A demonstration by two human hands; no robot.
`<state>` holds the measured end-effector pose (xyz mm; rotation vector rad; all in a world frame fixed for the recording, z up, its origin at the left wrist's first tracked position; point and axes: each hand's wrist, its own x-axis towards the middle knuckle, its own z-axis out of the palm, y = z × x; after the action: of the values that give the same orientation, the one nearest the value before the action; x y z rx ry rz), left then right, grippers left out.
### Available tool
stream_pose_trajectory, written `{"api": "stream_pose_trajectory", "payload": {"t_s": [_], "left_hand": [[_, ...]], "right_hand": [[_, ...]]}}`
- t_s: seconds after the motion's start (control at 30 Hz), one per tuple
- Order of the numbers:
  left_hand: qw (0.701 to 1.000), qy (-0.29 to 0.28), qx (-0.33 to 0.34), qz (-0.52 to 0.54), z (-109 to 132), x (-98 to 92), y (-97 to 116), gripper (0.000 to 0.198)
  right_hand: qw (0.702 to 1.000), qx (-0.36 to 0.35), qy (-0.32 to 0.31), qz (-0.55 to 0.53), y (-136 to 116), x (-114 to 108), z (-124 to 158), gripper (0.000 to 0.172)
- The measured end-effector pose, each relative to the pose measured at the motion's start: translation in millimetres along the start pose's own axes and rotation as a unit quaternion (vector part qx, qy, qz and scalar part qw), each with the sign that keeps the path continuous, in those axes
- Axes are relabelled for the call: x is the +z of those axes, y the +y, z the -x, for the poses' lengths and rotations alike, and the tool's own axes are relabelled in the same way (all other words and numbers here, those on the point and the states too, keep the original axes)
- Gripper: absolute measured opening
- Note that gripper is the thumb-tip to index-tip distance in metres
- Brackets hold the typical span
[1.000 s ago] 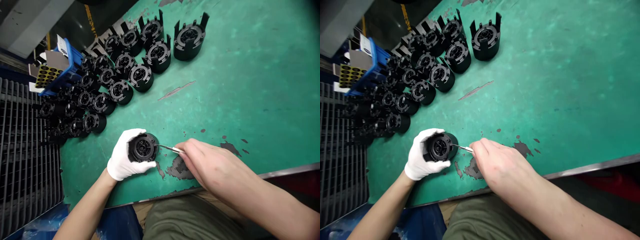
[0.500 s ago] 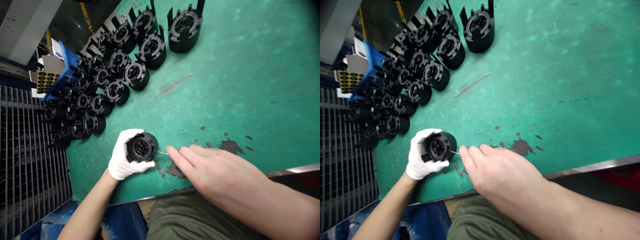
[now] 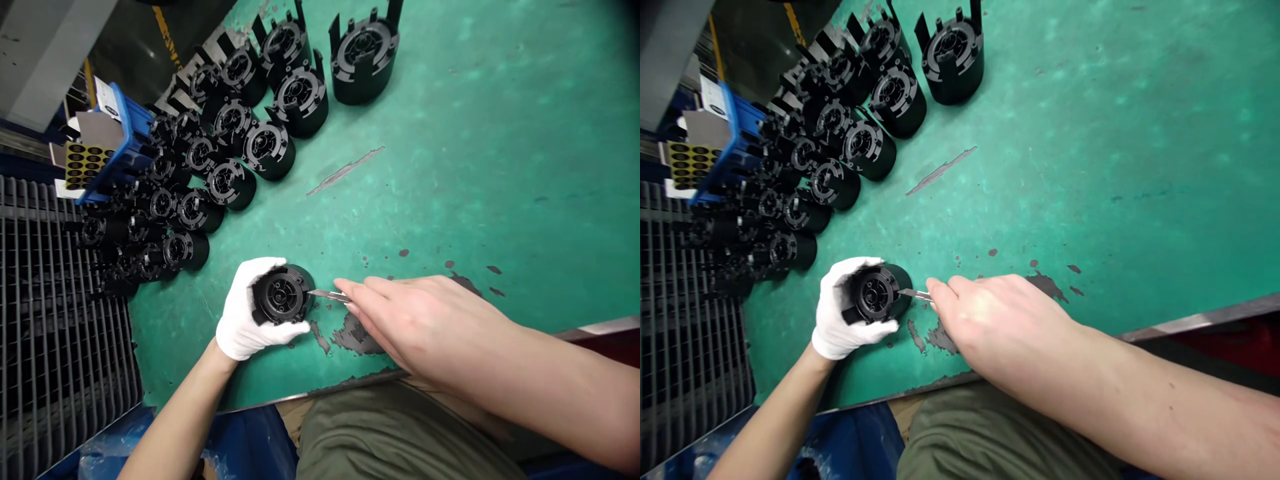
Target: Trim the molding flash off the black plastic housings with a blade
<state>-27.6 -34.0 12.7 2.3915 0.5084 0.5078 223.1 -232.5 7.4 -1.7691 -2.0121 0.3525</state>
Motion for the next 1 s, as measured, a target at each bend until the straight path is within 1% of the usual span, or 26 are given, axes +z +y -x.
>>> {"api": "stream_pose_trajectory", "payload": {"t_s": [0.07, 0.23, 0.43, 0.7, 1.0], "left_hand": [[1.0, -0.001, -0.001, 0.002, -0.1, 0.2, 0.3, 0.107], [1.0, 0.005, 0.002, 0.002, -2.5, 1.1, 2.8, 0.1], [1.0, 0.002, 0.002, 0.0, -2.3, 0.5, 2.6, 0.102], [1.0, 0.003, 0.006, -0.006, -3.6, 0.8, 2.6, 0.103], [1.0, 0.004, 0.008, -0.013, -4.1, 0.5, 2.7, 0.101]], "right_hand": [[1.0, -0.004, -0.011, 0.007, -2.4, 1.8, -0.7, 0.033], [0.999, -0.02, -0.011, 0.028, -2.8, 0.9, -2.3, 0.035], [0.999, -0.024, -0.023, 0.012, 0.1, 2.0, -0.6, 0.044], [0.999, -0.03, -0.026, 0.028, 3.7, 2.5, 1.2, 0.047], [0.998, -0.036, -0.033, 0.026, 2.8, -0.2, 0.5, 0.046]]}}
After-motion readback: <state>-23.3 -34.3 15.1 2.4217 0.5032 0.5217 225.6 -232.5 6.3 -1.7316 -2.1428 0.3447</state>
